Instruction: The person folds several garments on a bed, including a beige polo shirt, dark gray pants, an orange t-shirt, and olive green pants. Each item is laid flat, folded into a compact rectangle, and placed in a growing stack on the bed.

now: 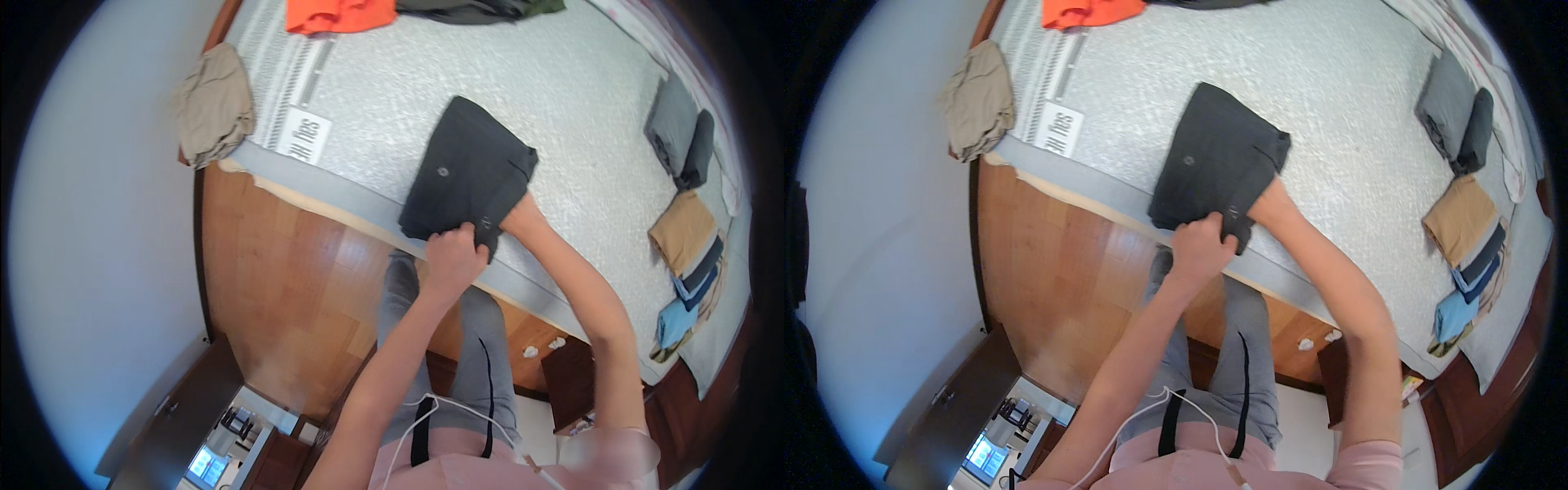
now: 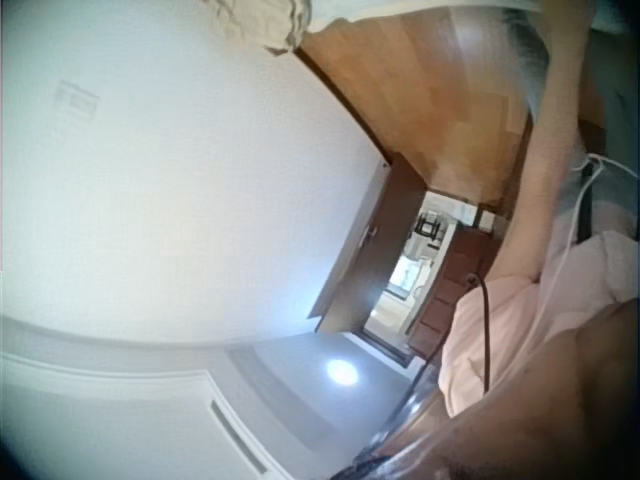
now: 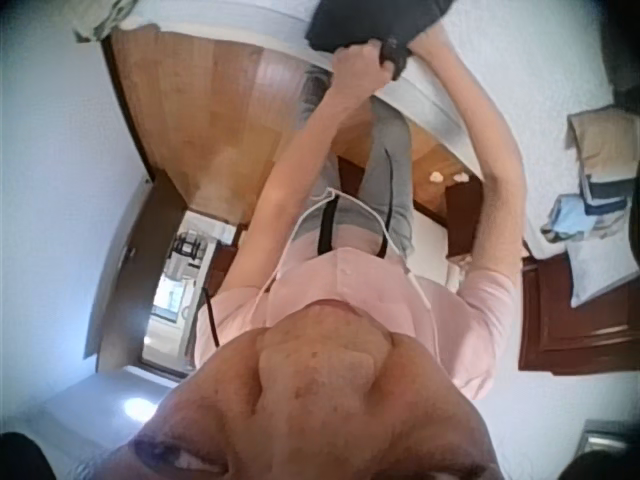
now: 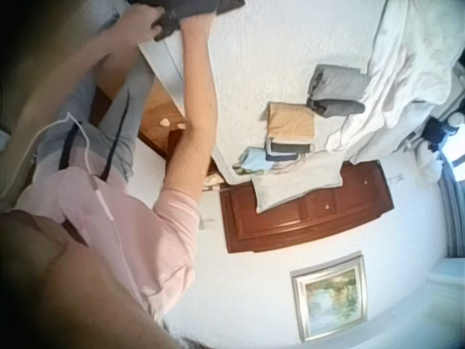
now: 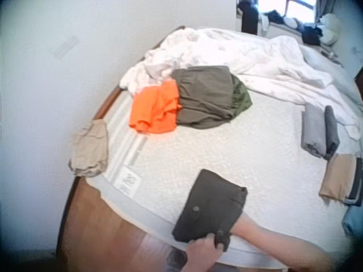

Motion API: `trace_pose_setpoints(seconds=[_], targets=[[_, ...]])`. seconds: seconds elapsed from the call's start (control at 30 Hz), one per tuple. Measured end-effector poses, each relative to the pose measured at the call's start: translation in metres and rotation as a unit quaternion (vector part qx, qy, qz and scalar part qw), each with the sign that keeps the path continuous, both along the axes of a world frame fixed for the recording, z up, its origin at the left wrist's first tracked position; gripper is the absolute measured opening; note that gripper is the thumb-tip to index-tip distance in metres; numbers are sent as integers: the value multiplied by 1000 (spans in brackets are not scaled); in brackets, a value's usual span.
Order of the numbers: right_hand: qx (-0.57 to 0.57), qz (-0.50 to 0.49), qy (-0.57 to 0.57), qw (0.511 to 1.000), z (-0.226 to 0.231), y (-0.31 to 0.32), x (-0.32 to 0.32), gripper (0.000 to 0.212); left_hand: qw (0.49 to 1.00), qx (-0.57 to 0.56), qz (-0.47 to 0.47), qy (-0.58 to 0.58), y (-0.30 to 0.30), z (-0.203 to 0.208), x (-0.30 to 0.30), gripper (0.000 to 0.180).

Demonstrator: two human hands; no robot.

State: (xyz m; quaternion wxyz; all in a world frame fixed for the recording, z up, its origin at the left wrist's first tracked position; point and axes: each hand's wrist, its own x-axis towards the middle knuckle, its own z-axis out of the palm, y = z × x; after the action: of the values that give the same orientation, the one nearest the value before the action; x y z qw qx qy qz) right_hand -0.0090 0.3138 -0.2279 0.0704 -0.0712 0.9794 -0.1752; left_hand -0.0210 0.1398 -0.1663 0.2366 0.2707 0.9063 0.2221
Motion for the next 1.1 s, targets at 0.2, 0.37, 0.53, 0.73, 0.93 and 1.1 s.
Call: trace_pose_setpoints(seconds=[0.2, 0.37, 0.53, 0.73, 0.93, 1.1], targets=[[-196, -277, 32, 940, 63, -4, 49, 35, 995, 32, -63, -66, -12, 13, -9, 30], [-425, -527, 115, 727, 42, -14, 16, 33, 983, 100, 44, -146, -33, 20, -38, 17], [-173, -431, 159, 871, 42, 4, 1, 38, 981, 191, 17, 18, -28, 30, -67, 46], [-153, -404, 86, 898, 56, 22, -18, 25, 993, 112, -42, 17, 23, 11, -46, 59], [-222, -379, -144, 887, 61, 66, -37, 21, 997, 52, -45, 27, 25, -2, -39, 57], [-347, -321, -282, 835, 71, 84, -53, 3, 998, 50, -25, 41, 28, 0, -30, 59]])
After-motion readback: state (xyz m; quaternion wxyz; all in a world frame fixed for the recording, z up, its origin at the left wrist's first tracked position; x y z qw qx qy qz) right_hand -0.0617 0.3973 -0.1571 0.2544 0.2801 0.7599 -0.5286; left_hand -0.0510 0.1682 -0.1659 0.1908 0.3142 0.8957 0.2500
